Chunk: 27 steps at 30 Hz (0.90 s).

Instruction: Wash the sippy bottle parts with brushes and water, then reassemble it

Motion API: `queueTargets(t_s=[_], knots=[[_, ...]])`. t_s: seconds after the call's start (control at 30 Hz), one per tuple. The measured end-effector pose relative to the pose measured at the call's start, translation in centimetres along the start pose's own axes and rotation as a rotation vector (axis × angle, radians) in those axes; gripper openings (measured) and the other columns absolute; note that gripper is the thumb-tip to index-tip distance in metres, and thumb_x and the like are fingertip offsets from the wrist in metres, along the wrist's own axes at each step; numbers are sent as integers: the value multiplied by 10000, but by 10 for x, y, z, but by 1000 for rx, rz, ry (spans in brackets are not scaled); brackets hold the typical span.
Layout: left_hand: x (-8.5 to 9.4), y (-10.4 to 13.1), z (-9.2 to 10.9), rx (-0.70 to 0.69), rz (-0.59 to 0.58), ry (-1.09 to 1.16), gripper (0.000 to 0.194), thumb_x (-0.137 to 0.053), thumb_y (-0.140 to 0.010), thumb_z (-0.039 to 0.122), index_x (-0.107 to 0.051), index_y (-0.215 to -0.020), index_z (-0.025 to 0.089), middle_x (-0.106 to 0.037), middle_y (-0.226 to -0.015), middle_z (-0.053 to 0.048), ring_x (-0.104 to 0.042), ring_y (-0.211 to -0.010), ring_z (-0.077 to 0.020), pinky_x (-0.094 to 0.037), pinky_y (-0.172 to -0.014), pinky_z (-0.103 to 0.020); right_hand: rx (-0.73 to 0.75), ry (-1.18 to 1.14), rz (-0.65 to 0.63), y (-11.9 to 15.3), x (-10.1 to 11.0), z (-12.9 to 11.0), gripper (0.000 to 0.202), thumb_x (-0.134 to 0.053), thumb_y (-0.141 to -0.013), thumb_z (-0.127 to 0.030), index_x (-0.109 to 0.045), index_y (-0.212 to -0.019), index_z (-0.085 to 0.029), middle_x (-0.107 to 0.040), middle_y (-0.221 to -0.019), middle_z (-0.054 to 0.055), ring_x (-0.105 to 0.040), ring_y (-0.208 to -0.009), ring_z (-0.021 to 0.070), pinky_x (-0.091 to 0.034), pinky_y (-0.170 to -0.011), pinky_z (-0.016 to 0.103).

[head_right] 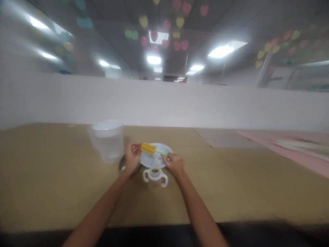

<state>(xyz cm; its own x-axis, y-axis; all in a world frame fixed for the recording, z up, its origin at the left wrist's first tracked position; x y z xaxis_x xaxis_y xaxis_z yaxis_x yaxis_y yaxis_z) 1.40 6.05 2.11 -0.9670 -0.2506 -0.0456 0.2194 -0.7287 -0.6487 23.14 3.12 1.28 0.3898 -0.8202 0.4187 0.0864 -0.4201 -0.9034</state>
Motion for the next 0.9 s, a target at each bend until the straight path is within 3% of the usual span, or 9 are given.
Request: queueTargets(t_s=[0.33, 0.6, 0.9], knots=[[1, 3, 5, 0, 43, 94, 230, -585, -754, 213, -422, -915, 193, -646, -929, -82, -651, -873, -154, -538, -814, -336, -99, 85, 18, -1, -4, 9, 575, -359, -878, -541, -591, -515, -161, -582, -479, 47, -460, -434, 90, -204, -467, 242], [9, 3, 10, -19, 129, 54, 229, -618, -742, 260, -432, -858, 193, -647, -929, -86, -652, -879, -168, -543, -808, -349, -45, 58, -27, 0, -7, 6, 542, -410, -864, -538, -599, -525, -160, -600, -488, 39, -477, -432, 88, -221, -465, 232], [17, 5, 17, -32, 231, -138, 248, -625, -729, 368, -465, -775, 184, -580, -708, -3, -630, -665, -131, -521, -596, -232, 28, 37, 2, 2, -2, -2, 532, -422, -868, -512, -592, -506, -161, -565, -459, 29, -448, -425, 76, -232, -478, 231]])
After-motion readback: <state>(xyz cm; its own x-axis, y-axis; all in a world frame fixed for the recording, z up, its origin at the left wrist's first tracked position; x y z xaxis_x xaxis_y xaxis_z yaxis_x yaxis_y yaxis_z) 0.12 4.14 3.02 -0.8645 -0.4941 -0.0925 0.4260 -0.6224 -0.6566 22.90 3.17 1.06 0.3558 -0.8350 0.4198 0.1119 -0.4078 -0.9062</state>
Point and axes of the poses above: each hand's wrist, its own y-axis away from the middle knuckle, its own x-axis out of the back of the hand, z = x × y, the point moved 6 cm from there along -y, towards the middle knuckle
